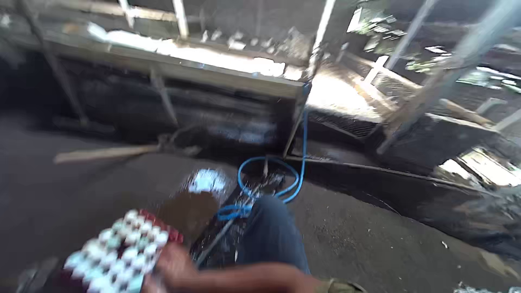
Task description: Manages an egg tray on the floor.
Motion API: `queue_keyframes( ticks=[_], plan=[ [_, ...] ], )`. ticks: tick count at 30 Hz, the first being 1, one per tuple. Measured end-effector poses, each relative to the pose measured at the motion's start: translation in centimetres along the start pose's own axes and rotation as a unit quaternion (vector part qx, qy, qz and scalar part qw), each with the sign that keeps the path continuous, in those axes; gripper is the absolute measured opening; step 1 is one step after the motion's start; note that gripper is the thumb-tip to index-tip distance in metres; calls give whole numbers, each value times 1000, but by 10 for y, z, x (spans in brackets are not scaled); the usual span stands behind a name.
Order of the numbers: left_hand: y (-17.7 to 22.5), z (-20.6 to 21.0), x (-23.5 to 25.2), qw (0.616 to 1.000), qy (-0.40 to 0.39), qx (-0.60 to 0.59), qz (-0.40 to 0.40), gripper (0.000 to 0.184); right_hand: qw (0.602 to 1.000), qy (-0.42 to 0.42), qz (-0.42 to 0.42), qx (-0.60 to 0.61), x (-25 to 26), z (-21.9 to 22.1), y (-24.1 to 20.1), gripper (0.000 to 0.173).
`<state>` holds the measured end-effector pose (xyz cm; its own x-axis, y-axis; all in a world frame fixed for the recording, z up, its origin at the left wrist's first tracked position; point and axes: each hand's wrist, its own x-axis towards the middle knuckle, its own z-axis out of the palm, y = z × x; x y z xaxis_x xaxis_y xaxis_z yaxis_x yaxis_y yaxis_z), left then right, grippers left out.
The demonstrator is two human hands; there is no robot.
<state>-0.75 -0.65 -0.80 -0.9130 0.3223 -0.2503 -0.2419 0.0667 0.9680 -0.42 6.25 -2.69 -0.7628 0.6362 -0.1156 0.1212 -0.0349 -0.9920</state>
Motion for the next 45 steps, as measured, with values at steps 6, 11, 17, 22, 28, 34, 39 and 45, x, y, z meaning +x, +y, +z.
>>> queue_keyframes(
  ticks=[6, 11, 17, 22, 28, 34, 39, 45],
  plan=[
    [-22, 1, 20, 999, 38, 10, -20, 46, 994, -87, 57, -20, 0, -3, 4, 39],
    [-24, -8, 13, 999, 23, 1, -24, 49, 995, -47, 79, -34, 4, 1, 4, 38],
    [-22, -29, 21, 991, -37, -27, -123, 44, 945, -139, 276, 105, 32, -1, 13, 40],
    [-20, -37, 24, 995, -14, -54, -82, 45, 982, -154, 112, -4, 8, 10, -1, 44],
    [-11, -15, 13, 999, 41, 10, 5, 46, 989, -90, 116, -13, 17, 15, -6, 41],
    [-12, -14, 14, 999, 30, 23, -2, 42, 989, -75, 126, -1, 15, 13, -8, 39],
    [-19, -12, 13, 999, 47, 21, -3, 45, 994, -83, 61, -21, 2, 12, 3, 41],
    [-14, -13, 9, 999, 38, -8, 14, 40, 997, -69, 20, -37, -15, 13, -4, 41]
  ],
)
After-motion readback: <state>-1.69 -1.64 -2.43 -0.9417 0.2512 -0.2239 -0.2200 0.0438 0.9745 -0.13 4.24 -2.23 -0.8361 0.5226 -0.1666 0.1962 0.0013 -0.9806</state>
